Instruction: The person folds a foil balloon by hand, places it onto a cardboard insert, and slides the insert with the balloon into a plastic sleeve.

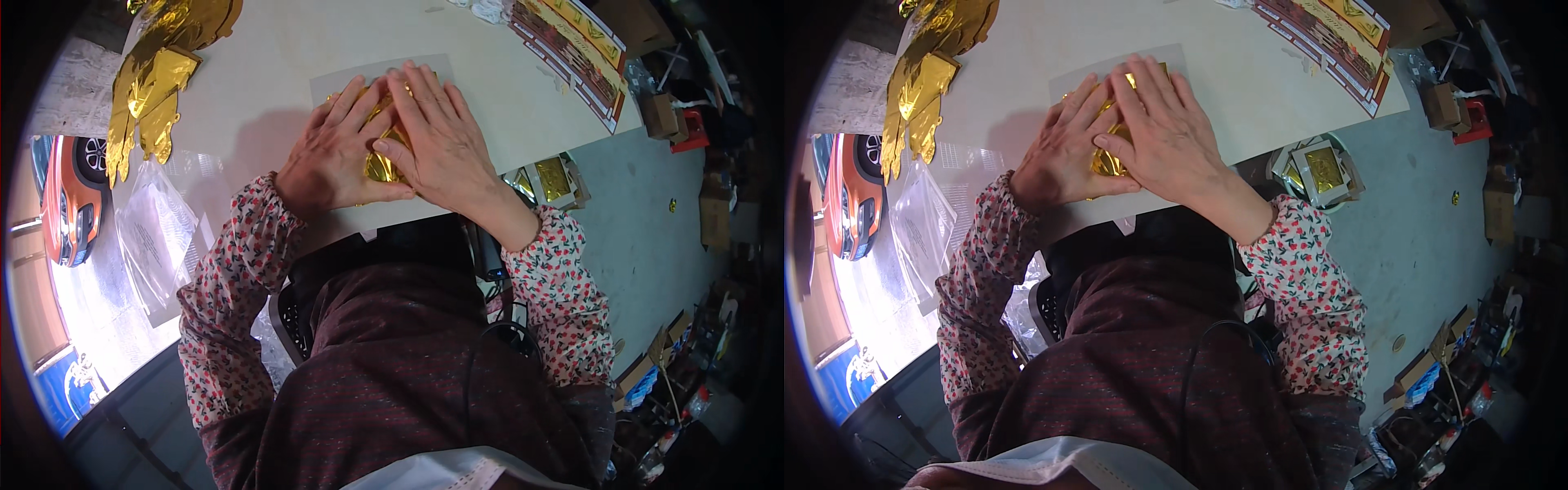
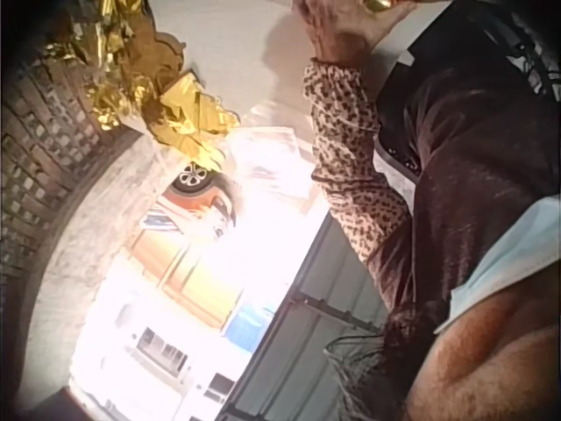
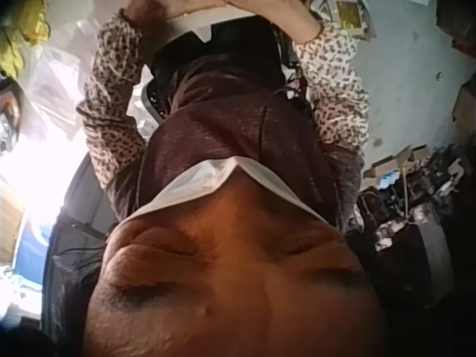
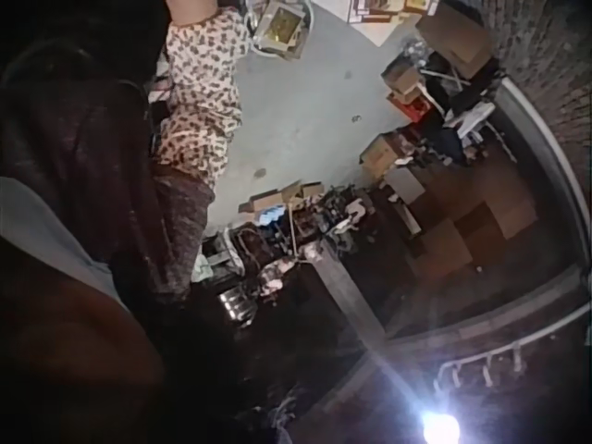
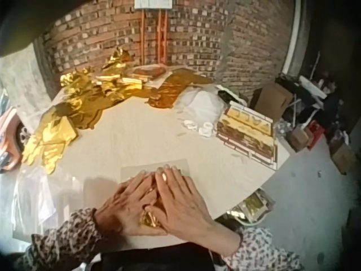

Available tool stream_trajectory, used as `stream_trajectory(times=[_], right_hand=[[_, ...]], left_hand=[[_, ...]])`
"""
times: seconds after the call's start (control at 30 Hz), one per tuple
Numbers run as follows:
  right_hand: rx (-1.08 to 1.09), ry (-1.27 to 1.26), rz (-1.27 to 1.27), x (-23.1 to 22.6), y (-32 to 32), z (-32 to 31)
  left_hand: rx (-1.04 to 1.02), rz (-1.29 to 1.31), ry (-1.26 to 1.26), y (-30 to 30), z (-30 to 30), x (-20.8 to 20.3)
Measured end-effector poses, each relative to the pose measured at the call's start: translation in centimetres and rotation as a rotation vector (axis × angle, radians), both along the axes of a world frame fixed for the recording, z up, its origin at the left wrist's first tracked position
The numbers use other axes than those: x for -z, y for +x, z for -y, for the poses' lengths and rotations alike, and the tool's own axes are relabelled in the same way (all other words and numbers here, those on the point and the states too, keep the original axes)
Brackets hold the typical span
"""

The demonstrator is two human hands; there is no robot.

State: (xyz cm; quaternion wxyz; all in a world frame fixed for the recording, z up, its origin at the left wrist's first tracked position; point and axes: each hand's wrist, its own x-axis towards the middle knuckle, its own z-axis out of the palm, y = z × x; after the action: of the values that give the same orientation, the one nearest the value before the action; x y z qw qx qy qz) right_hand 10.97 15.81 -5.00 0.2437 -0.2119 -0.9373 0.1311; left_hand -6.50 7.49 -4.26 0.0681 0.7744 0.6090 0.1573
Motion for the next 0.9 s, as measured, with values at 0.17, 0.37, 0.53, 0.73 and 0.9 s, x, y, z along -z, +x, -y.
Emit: stream_trajectory(times=[0.17, 0.37, 0.53, 0.73, 0.9], right_hand=[[0.148, 0.009, 0.166, 0.7, -0.1, -0.5], [0.199, 0.036, 0.241, 0.9, -0.1, -0.5], [0.209, 0.105, 0.202, 1.1, 0.1, -0.5], [0.227, 0.067, 0.255, 1.1, 0.2, -0.4], [0.219, 0.053, 0.259, 0.8, 0.0, -0.3]], left_hand=[[-0.001, -0.028, 0.025, 0.2, -0.1, 0.1], [-0.029, 0.012, 0.052, 0.2, -0.2, 0.5], [-0.021, 0.002, 0.108, -0.6, 0.6, 0.5], [-0.082, -0.091, 0.043, -2.9, 3.3, -0.1], [-0.224, -0.069, 0.135, -4.8, 5.7, -1.1]])
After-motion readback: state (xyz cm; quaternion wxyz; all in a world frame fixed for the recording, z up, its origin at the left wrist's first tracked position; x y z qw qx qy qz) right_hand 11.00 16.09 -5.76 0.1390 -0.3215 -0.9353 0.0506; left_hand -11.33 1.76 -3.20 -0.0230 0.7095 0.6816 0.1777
